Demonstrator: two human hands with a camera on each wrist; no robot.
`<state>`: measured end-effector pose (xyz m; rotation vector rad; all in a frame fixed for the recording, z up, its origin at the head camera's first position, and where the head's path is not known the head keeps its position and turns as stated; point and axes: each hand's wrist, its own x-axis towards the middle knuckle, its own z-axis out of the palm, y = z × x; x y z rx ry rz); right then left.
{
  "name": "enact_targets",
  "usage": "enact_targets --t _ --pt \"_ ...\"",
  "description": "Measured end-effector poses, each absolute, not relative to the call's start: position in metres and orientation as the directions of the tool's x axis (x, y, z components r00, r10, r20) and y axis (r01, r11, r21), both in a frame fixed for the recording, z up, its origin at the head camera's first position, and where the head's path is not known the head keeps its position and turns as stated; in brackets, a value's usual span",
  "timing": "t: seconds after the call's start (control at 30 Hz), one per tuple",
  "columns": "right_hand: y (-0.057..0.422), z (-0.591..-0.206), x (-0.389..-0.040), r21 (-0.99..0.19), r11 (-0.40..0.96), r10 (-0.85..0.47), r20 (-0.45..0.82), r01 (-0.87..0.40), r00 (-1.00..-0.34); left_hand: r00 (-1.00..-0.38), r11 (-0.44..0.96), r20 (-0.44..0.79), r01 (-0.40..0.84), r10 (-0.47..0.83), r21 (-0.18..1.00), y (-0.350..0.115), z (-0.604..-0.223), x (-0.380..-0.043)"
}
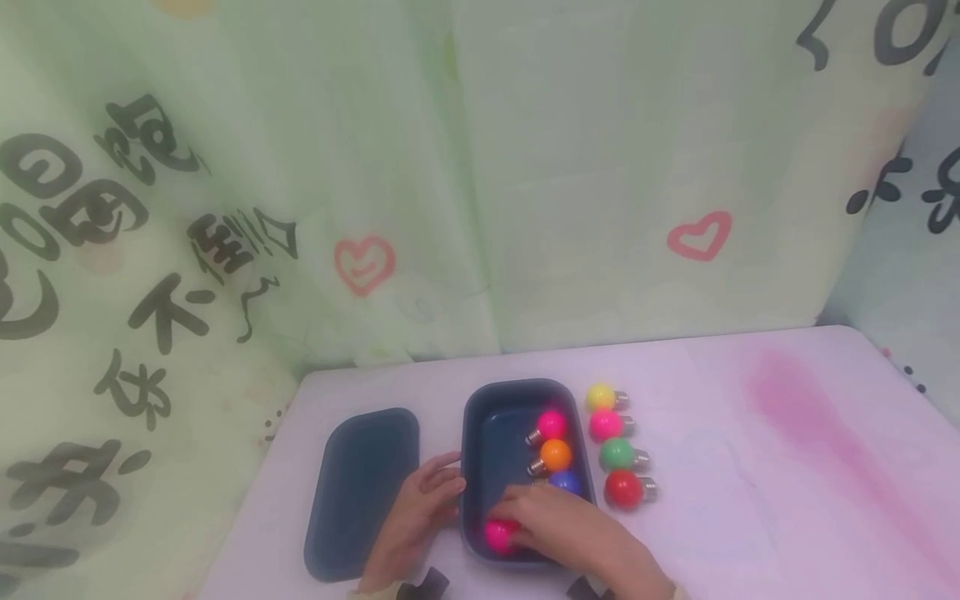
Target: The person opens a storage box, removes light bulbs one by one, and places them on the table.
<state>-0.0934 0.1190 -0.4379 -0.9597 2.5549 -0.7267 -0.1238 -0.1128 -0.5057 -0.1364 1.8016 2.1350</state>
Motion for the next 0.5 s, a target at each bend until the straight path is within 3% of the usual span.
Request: enact_targets --t 0.5 --pt "0.135 -0.414 -0.087 -0.582 0.627 -0.667 -0.058 -0.518 -0.743 -0.937 -0.146 -0.28 -0.313 0.21 0.938 -0.113 -0.504 -0.122"
